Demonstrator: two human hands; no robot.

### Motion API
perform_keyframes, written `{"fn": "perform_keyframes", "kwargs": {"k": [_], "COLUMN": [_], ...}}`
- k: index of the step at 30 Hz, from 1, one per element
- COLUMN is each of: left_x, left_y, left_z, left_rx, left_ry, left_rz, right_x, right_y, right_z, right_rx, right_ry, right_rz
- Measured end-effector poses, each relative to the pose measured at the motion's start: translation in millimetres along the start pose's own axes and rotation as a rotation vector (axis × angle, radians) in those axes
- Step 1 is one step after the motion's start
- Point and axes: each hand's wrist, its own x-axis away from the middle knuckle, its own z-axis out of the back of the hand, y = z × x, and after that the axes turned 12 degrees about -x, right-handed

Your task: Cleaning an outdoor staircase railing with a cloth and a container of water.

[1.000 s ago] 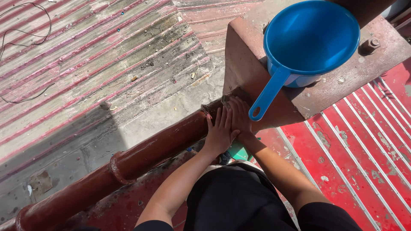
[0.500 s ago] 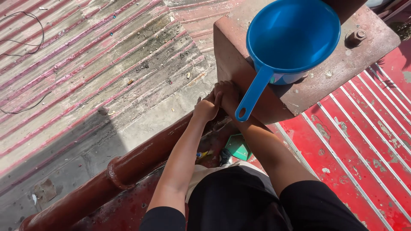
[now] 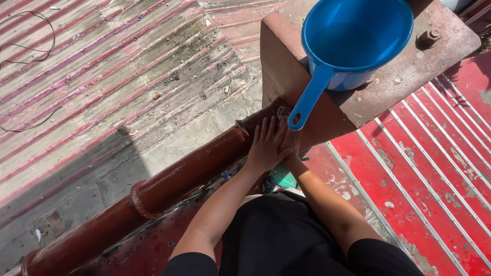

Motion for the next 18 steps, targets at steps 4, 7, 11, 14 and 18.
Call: {"fn": "perform_keyframes", "kwargs": {"k": [4, 7, 11, 14, 18], "left_x": [0.3, 4.6, 19.1, 39.1, 59.9], "left_y": [-14.8, -25.5, -47.1, -66.2, -68.5], "left_z": [7.8, 2.1, -21.4, -36.7, -37.7], "left_rx": [0.032, 0.064, 0.103, 0.138, 0.22], "left_ry": [-0.034, -0.024, 0.015, 0.161, 0.289], "left_rz": [-0.023, -0.077, -0.137, -0.179, -0.212], "right_x": [7.6, 15.2, 31.5, 64.0, 110.7], "right_y": [-5.3, -6.5, -1.5, 25.9, 42.5], "right_z": [-9.6, -15.6, -31.8, -41.0, -44.0], "right_rx": [-0.126, -0.223, -0.367, -0.493, -0.645], "right_ry": [0.015, 0.033, 0.048, 0.076, 0.143], "right_rz": [-0.031, -0.068, -0.131, -0.184, -0.247]}}
